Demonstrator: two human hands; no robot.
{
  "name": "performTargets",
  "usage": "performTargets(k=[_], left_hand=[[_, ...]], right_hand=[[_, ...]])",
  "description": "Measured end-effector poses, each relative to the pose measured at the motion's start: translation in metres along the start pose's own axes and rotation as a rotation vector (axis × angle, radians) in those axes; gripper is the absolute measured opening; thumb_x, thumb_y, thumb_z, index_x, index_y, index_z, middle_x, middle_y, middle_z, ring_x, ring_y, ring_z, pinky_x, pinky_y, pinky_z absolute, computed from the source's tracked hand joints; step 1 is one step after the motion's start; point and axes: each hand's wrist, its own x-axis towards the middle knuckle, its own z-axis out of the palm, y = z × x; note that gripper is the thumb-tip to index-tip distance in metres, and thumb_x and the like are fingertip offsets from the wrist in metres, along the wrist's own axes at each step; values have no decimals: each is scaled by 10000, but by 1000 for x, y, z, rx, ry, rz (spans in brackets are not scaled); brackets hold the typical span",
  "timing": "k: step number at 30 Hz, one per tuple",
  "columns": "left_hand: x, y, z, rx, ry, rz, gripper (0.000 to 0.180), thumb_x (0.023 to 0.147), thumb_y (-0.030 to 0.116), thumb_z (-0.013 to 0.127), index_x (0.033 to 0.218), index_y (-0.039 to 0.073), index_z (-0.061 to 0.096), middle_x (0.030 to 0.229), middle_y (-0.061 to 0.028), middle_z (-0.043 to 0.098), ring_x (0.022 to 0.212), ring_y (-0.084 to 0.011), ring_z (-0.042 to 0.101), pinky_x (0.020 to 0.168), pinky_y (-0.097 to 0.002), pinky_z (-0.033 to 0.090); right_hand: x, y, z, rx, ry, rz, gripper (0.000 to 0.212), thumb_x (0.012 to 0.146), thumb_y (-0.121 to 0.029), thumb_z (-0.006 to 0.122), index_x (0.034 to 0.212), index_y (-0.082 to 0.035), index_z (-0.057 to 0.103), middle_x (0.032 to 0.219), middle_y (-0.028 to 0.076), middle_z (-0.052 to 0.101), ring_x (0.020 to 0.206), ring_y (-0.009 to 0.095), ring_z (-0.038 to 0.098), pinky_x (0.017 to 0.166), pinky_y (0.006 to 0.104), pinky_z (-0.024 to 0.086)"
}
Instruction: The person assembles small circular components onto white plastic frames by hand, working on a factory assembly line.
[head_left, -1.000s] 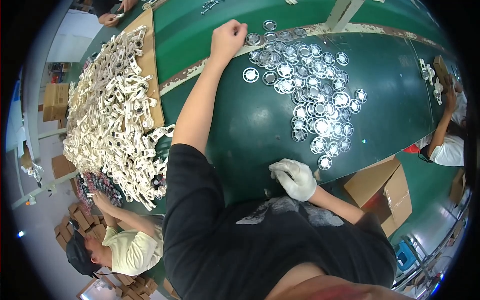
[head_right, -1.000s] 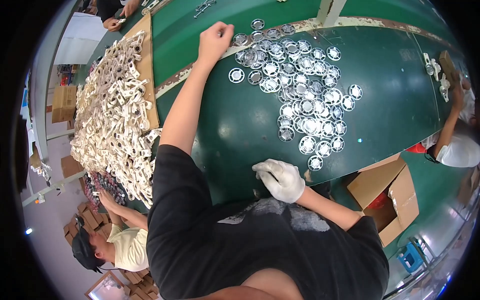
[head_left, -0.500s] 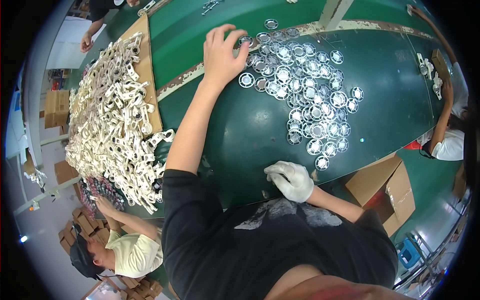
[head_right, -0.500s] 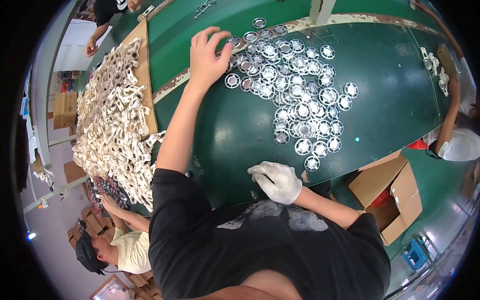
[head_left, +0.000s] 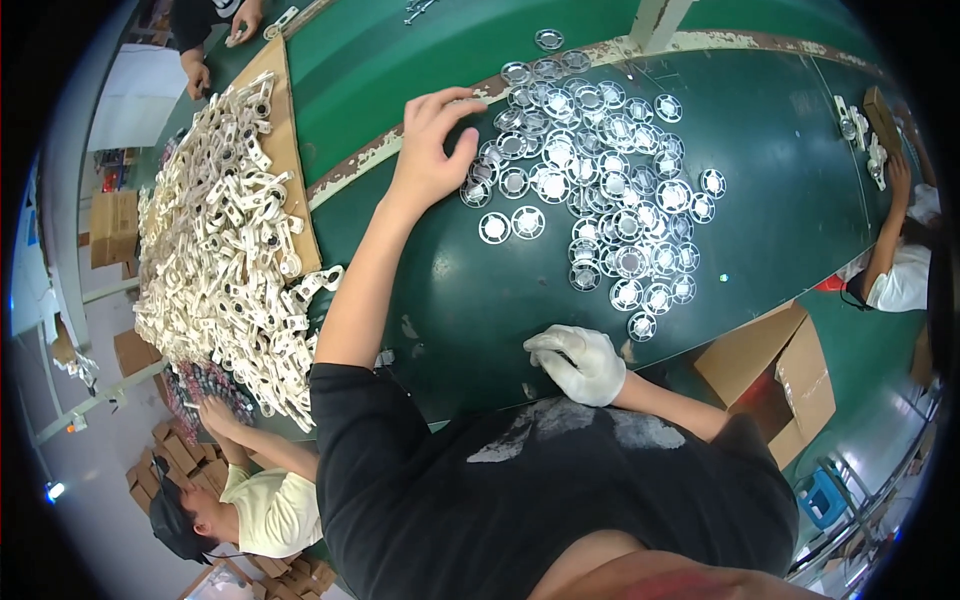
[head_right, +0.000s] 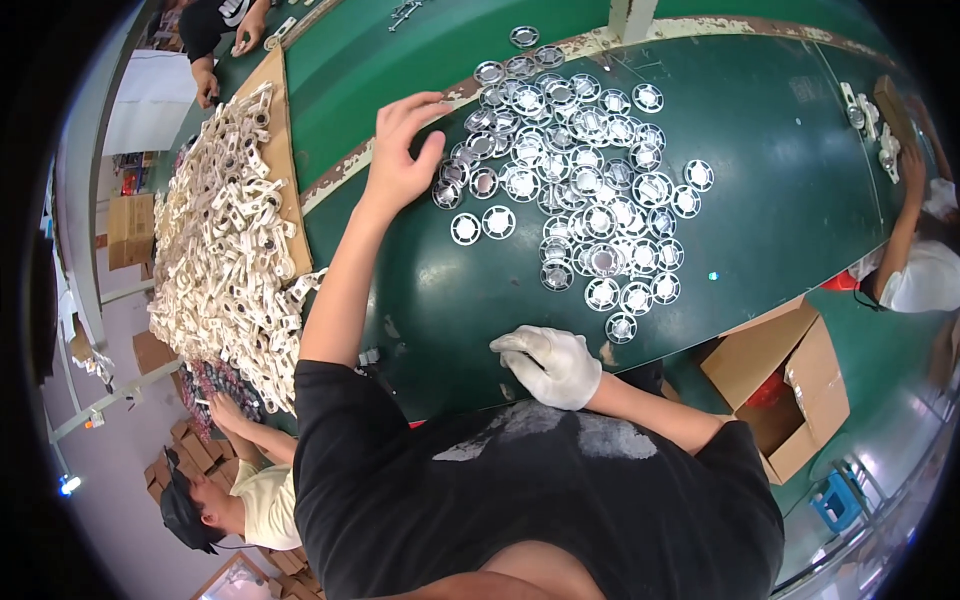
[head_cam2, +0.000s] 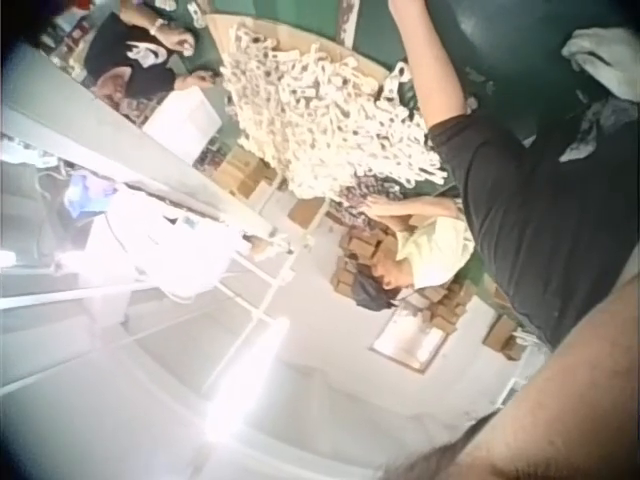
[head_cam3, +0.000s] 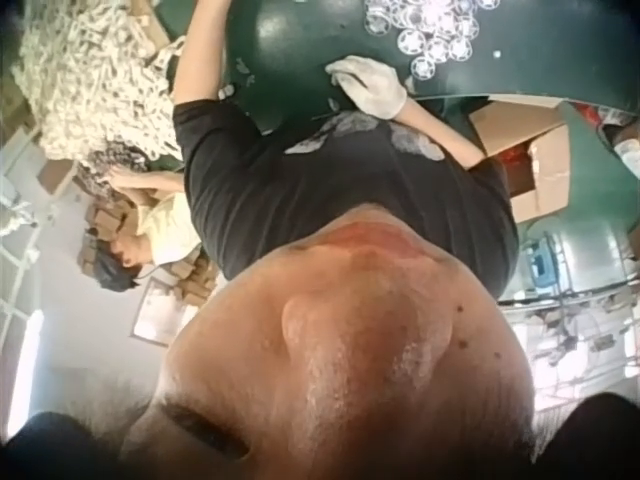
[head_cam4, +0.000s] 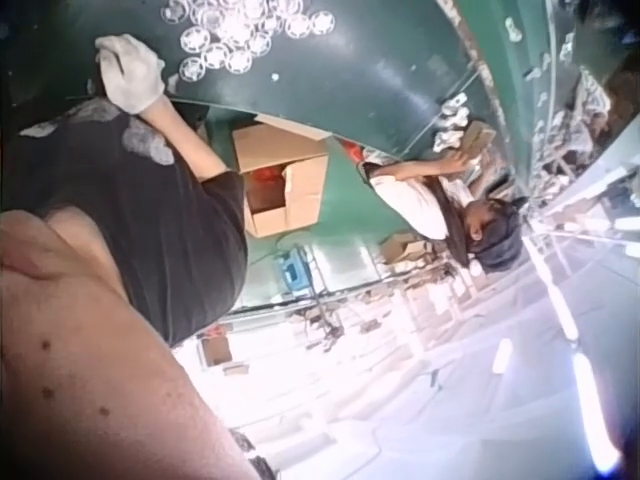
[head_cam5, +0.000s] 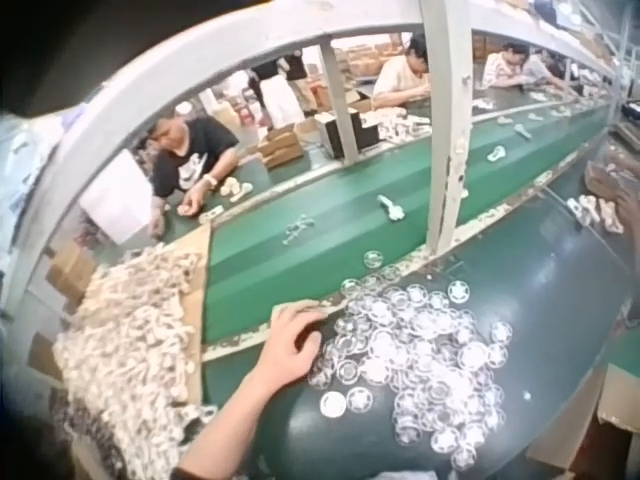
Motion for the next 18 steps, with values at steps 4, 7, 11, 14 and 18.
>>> performTargets(k=[4, 7, 11, 14, 18], left_hand=[[58, -17, 27, -31, 151, 4, 169, 889, 115, 654, 1040, 94, 725, 1081, -127, 692, 1051, -339, 637, 955, -417, 497], [125, -9, 68, 66, -45, -52, 287, 911, 138, 647, 1192, 88, 675, 1197, -198, 655, 1075, -365, 629, 907, -451, 524], [162, -59, 102, 62, -365, -36, 311, 877, 171, 679, 1179, 114, 725, 1085, -241, 688, 1016, -408, 679, 916, -462, 544], [172, -51, 110, 65, -394, 7, 222, 864, 133, 650, 1059, 61, 729, 990, -231, 726, 955, -391, 698, 873, -471, 557], [153, -64, 98, 175, -166, -37, 230, 858, 75, 572, 1041, 22, 700, 995, -267, 718, 998, -411, 682, 908, -483, 542]], right_hand=[[1, -4, 0, -50, -27, 11, 175, 917, -27, 645, 1085, -61, 683, 889, 84, 719, 760, 266, 724, 648, 361, 572], [-2, -1, 2, -78, -17, 27, 177, 917, -32, 641, 1086, -60, 687, 892, 78, 720, 759, 266, 725, 651, 360, 572], [2, -3, 10, -54, -8, -2, 185, 910, -11, 631, 1084, -41, 684, 890, 106, 708, 768, 292, 712, 670, 370, 567], [4, -8, 11, -167, 10, -4, 302, 879, 53, 625, 1175, -3, 640, 972, 140, 687, 833, 315, 706, 734, 385, 564], [16, -12, 25, -518, -76, -112, 479, 832, -179, 763, 1280, -117, 607, 987, 65, 633, 876, 245, 669, 710, 369, 576]])
